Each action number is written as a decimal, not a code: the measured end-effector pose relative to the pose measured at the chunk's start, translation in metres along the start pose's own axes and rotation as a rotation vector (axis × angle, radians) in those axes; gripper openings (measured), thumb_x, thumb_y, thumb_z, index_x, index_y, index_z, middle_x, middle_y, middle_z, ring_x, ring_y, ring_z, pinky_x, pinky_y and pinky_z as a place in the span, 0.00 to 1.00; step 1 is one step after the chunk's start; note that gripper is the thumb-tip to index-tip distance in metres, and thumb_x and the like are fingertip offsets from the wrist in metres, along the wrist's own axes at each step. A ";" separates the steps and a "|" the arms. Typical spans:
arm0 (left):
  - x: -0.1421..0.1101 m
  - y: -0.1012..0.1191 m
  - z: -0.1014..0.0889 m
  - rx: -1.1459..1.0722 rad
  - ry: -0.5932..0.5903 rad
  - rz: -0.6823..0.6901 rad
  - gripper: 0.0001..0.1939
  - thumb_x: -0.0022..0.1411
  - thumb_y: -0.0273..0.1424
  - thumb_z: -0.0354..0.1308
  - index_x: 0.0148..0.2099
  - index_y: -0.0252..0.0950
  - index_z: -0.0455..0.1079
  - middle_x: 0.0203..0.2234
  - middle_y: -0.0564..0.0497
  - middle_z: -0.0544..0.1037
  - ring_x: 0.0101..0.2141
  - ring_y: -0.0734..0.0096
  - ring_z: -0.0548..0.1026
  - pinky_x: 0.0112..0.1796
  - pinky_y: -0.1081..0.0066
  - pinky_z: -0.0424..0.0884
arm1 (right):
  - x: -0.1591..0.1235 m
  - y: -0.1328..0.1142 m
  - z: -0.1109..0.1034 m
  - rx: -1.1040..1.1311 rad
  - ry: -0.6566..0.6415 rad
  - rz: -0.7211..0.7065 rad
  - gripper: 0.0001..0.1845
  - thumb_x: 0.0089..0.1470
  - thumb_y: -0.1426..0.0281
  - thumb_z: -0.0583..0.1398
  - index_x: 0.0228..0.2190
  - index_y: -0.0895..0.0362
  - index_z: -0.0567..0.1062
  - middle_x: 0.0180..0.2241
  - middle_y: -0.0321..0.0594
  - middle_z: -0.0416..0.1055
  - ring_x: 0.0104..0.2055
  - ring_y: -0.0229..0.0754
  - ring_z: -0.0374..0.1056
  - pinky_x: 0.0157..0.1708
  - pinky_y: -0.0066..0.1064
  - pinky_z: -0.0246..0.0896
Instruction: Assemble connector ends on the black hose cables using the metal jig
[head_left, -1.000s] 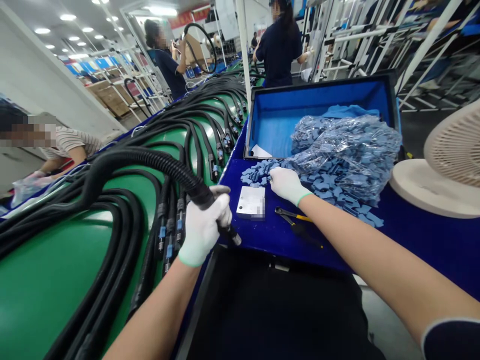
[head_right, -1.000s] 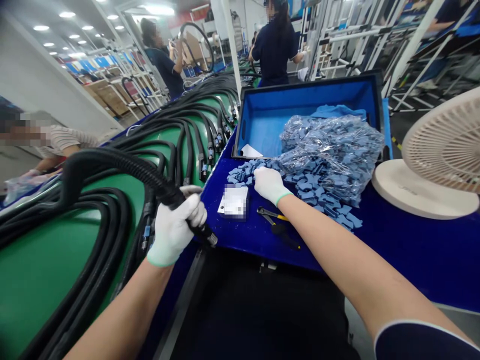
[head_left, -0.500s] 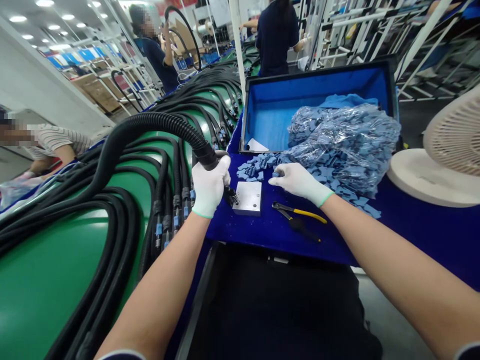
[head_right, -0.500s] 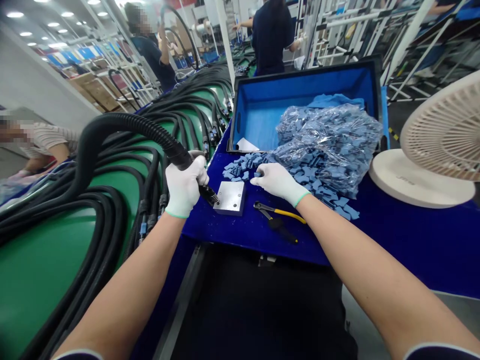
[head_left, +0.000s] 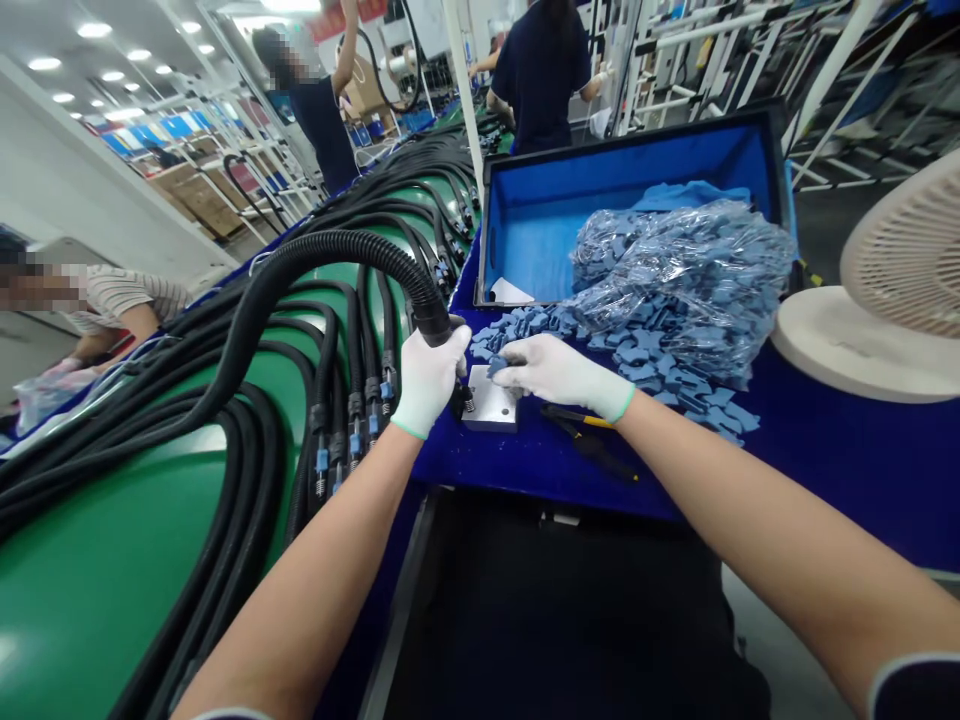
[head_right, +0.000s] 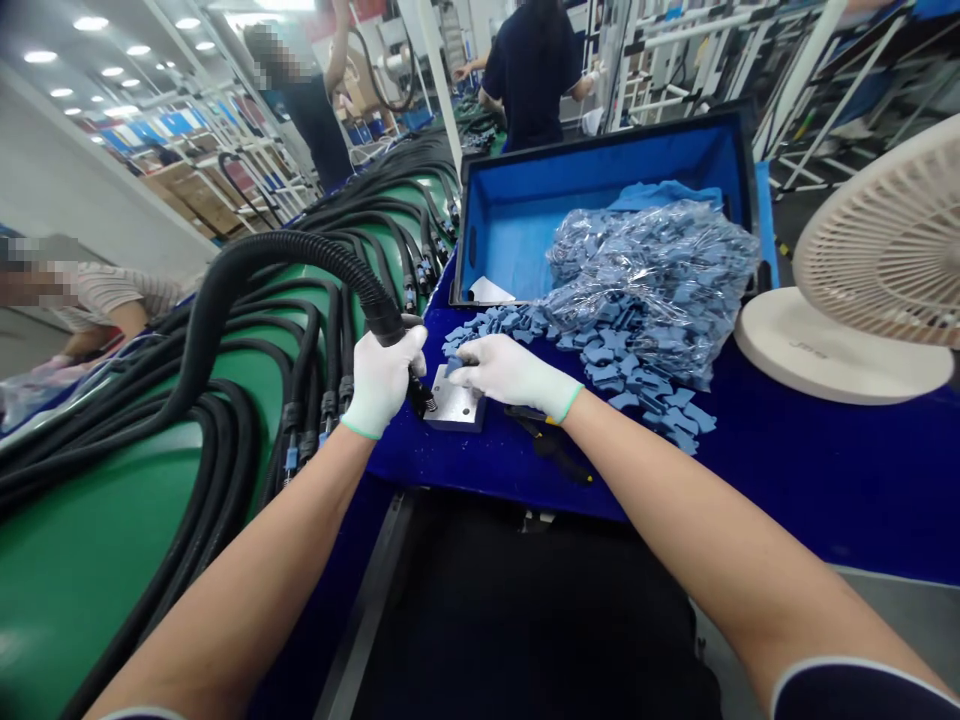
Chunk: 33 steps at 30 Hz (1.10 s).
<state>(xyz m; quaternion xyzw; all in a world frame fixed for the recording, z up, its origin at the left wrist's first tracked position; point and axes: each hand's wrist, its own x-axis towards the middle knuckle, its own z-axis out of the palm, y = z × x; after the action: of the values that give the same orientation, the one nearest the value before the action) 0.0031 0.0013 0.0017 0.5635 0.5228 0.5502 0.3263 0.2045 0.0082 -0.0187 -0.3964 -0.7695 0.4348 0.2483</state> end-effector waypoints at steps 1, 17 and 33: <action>0.002 -0.001 -0.002 0.022 -0.025 0.023 0.13 0.61 0.35 0.65 0.45 0.32 0.74 0.20 0.54 0.73 0.22 0.71 0.71 0.29 0.71 0.68 | 0.005 -0.004 0.006 -0.014 -0.005 -0.028 0.20 0.57 0.57 0.60 0.29 0.64 0.66 0.28 0.35 0.65 0.29 0.27 0.59 0.31 0.22 0.51; 0.003 0.001 -0.032 -0.073 -0.254 0.008 0.21 0.65 0.40 0.66 0.53 0.31 0.74 0.33 0.47 0.77 0.37 0.65 0.77 0.43 0.65 0.72 | 0.033 -0.009 0.030 0.172 -0.103 0.007 0.32 0.51 0.44 0.64 0.34 0.64 0.76 0.29 0.37 0.69 0.29 0.29 0.61 0.31 0.22 0.54; -0.013 -0.011 -0.042 -0.225 -0.174 -0.113 0.26 0.65 0.53 0.64 0.44 0.31 0.72 0.38 0.45 0.79 0.37 0.67 0.77 0.41 0.69 0.75 | 0.049 -0.061 0.044 -0.019 0.112 -0.133 0.16 0.54 0.64 0.62 0.28 0.67 0.72 0.26 0.36 0.65 0.28 0.26 0.56 0.30 0.22 0.44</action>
<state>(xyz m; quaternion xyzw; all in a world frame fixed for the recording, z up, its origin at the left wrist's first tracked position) -0.0379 -0.0171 -0.0049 0.5387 0.4586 0.5353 0.4615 0.1213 0.0094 0.0141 -0.3705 -0.7830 0.3873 0.3155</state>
